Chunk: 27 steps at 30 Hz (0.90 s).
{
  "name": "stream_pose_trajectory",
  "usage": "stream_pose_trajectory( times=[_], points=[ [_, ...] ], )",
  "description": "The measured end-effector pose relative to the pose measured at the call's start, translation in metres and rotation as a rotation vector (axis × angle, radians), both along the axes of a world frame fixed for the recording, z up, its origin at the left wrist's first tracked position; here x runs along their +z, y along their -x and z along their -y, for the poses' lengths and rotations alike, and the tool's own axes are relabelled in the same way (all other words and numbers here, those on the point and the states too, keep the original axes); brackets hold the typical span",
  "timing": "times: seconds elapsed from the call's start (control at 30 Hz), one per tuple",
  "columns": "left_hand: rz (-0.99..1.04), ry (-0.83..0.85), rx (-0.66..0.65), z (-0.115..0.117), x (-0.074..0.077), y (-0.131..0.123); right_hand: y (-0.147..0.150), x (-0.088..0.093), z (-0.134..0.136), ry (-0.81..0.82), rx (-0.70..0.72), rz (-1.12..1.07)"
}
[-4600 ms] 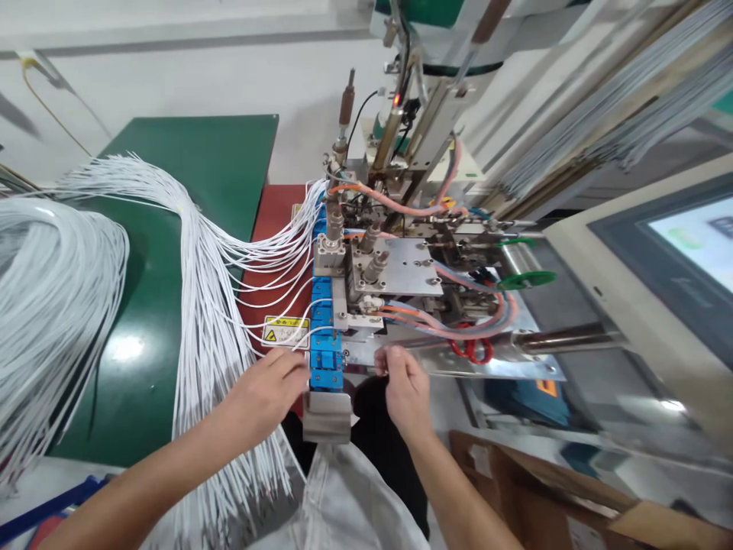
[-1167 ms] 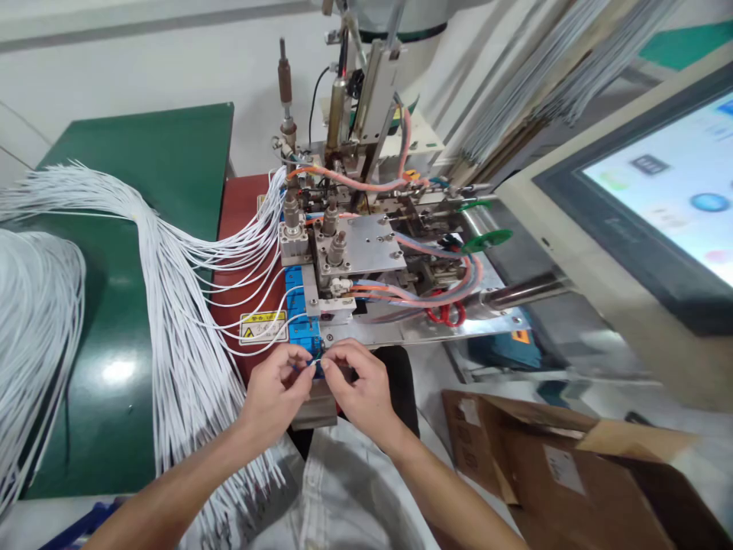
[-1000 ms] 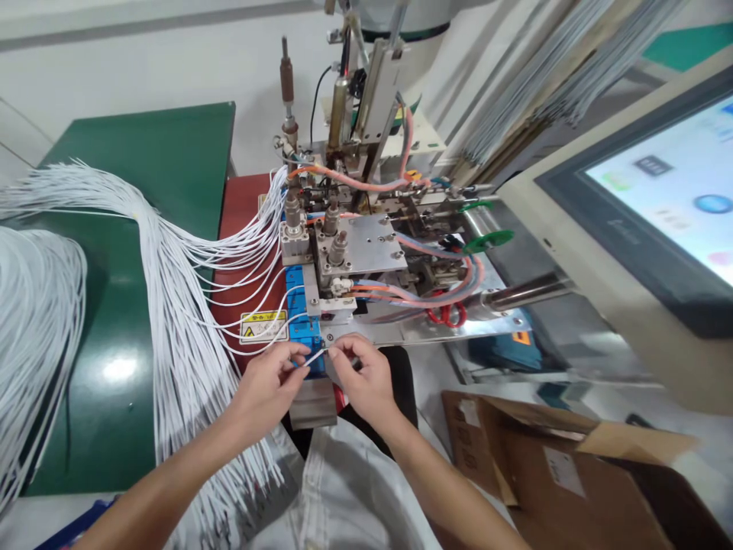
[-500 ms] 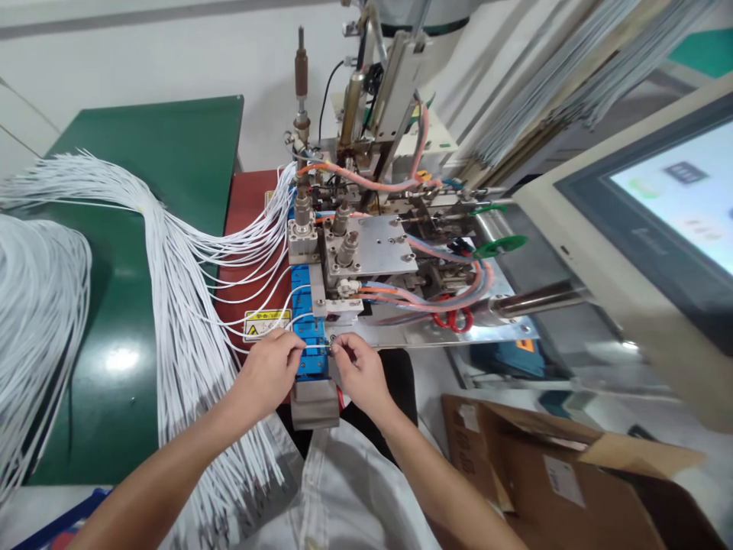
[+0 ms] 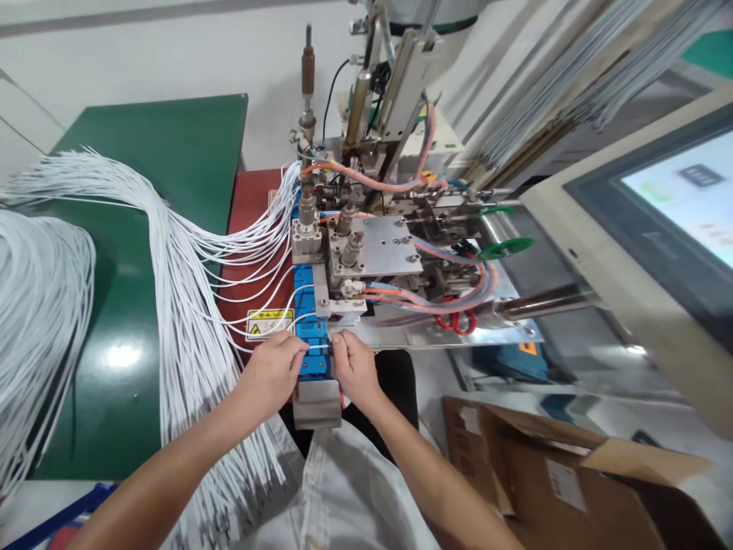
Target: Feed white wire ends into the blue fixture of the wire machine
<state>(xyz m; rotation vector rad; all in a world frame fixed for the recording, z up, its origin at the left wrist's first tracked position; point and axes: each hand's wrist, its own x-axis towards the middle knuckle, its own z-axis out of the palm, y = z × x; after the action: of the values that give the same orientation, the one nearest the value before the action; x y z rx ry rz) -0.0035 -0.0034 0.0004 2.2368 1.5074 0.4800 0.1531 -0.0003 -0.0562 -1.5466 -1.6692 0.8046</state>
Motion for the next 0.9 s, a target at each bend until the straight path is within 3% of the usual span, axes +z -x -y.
stream_pose_trajectory(
  times=[0.2,0.37,0.47,0.57,0.67,0.77,0.9],
  points=[
    [-0.184,-0.157,-0.062,0.008,-0.003,0.004,-0.004,-0.001,-0.002,0.045,-0.012,-0.046],
    [-0.175,-0.236,-0.110,0.008,-0.008,0.013,-0.009,0.006,0.004,0.019,-0.231,-0.298],
    [-0.183,-0.265,-0.118,0.008,-0.001,0.022,-0.011,0.013,0.013,-0.036,-0.213,-0.420],
    [-0.183,-0.182,-0.213,0.017,0.014,0.036,-0.016,0.015,0.021,-0.039,-0.146,-0.503],
    [-0.194,0.088,-0.422,0.035,0.029,0.051,-0.021,0.015,0.023,-0.001,-0.146,-0.537],
    [-0.255,0.184,-0.423,0.047,0.036,0.058,-0.023,0.014,0.022,0.024,-0.156,-0.549],
    [-0.204,0.242,-0.462,0.044,0.038,0.056,-0.021,0.015,0.023,0.055,-0.136,-0.562]
  ],
)
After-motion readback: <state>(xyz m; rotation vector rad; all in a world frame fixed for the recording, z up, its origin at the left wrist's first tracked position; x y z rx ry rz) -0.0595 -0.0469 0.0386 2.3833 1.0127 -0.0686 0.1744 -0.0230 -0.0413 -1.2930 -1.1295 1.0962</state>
